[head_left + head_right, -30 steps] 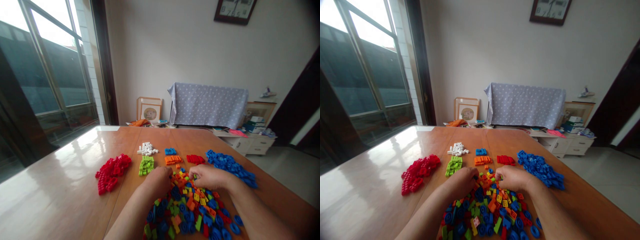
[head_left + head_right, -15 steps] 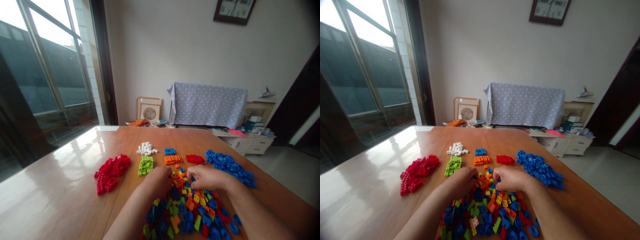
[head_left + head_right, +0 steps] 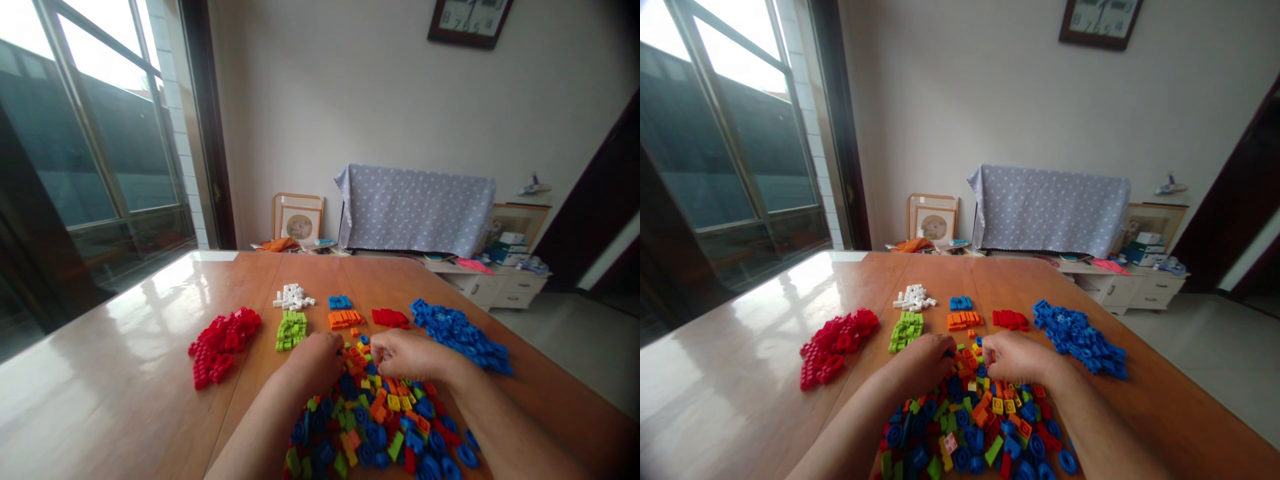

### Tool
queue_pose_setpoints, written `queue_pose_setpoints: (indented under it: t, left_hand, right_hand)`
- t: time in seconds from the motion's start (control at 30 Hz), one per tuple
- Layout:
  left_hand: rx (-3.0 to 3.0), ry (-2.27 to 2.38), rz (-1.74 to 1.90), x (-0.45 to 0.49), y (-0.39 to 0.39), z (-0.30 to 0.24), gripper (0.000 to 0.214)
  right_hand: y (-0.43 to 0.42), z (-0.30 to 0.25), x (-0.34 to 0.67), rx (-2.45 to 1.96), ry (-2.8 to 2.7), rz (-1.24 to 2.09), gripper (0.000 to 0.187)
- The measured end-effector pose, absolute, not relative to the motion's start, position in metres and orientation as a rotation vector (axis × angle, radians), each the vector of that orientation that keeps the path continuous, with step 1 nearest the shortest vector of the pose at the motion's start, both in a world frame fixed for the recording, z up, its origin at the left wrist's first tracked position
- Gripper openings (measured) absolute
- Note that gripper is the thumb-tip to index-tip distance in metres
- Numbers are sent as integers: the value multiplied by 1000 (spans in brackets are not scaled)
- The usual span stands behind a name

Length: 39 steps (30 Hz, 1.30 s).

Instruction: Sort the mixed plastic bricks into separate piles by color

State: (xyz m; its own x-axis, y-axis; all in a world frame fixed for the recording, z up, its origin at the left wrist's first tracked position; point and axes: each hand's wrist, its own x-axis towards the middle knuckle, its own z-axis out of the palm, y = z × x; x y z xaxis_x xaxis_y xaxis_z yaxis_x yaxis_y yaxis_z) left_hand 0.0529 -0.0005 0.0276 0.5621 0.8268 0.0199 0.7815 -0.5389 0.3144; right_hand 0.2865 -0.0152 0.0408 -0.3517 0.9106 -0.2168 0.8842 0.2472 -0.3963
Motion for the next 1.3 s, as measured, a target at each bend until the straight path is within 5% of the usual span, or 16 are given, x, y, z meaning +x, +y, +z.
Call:
queue_pose_setpoints:
  t: [0.33, 0.73, 1.3]
  left_hand:
    - [2473, 1313, 318, 57, -1, 26, 28]
    - [2422, 1265, 368, 58, -4, 28, 25]
    - [2413, 1085, 673, 62, -1, 17, 17]
  right_hand:
    - [-10, 35, 295, -1844, -2349, 782, 15]
    - [-13, 35, 283, -2030, -2435, 473, 11]
    - [-1, 22, 285, -1692, -1925, 980, 10]
